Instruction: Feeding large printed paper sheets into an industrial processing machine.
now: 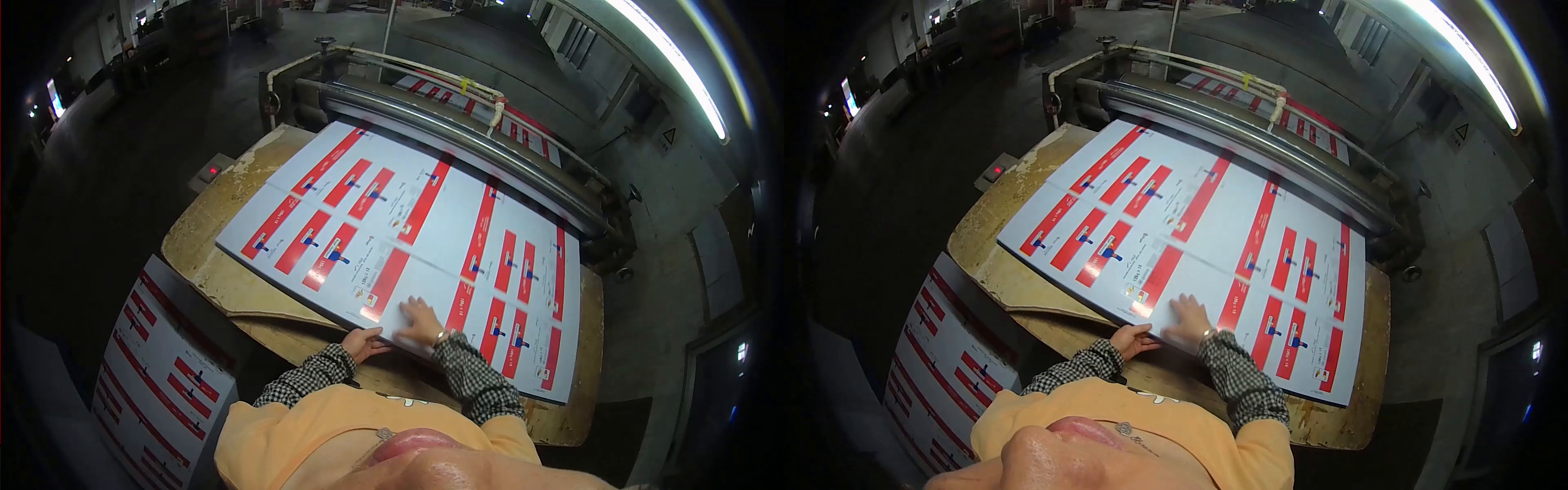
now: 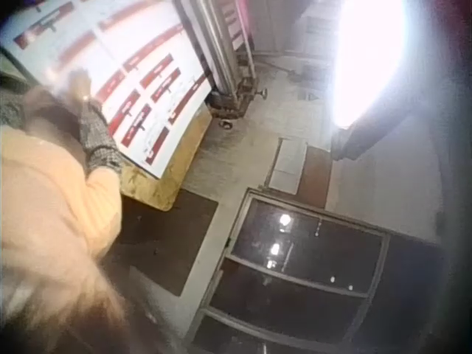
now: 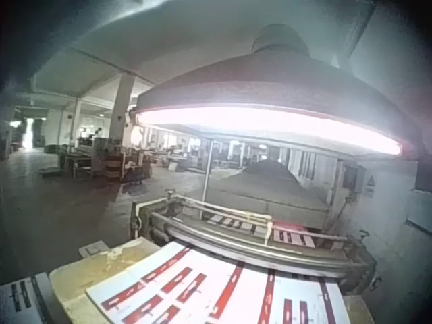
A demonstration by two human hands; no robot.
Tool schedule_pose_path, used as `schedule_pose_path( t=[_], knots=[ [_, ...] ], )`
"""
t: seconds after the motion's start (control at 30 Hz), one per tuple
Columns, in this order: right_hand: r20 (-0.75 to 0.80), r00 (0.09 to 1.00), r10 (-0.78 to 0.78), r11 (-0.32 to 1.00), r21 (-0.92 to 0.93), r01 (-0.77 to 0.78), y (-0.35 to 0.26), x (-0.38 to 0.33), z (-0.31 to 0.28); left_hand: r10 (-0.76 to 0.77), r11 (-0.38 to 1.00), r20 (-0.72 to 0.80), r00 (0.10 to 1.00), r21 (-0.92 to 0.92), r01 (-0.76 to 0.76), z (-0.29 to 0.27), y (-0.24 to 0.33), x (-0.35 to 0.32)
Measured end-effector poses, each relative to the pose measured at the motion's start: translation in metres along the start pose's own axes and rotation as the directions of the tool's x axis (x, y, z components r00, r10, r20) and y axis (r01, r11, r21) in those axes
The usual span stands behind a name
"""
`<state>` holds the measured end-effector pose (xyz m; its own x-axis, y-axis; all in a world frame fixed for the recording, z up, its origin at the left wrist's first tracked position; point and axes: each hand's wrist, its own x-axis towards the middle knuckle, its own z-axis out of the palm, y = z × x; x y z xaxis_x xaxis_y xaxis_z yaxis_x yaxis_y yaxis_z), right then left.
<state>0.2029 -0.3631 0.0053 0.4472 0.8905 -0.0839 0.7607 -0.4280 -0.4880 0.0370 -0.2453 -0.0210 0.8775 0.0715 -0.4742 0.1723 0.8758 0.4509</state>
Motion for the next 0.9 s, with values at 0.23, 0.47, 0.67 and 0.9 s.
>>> schedule_pose_path(
  t=[0.23,0.47,0.67,0.9],
  knots=[
    [0.194,0.978,-0.072,0.988,-0.12,0.097,-0.018,-0.031,-0.027,-0.025,0.998,0.06,0.998,0.05,0.022,-0.011,-0.001,0.001],
    [-0.004,0.995,-0.095,0.855,0.511,0.083,-0.027,-0.033,-0.081,-0.017,1.0,-0.069,0.997,-0.022,0.016,0.008,0.0,-0.004],
    [0.081,0.993,-0.086,0.867,0.497,0.034,-0.025,-0.051,-0.041,0.006,1.0,-0.11,0.994,0.03,-0.003,0.009,-0.004,0.003],
    [0.243,0.965,-0.099,0.916,0.401,-0.007,-0.021,-0.028,-0.04,-0.019,1.0,0.026,0.999,0.021,0.019,-0.007,-0.003,0.001]
  ],
)
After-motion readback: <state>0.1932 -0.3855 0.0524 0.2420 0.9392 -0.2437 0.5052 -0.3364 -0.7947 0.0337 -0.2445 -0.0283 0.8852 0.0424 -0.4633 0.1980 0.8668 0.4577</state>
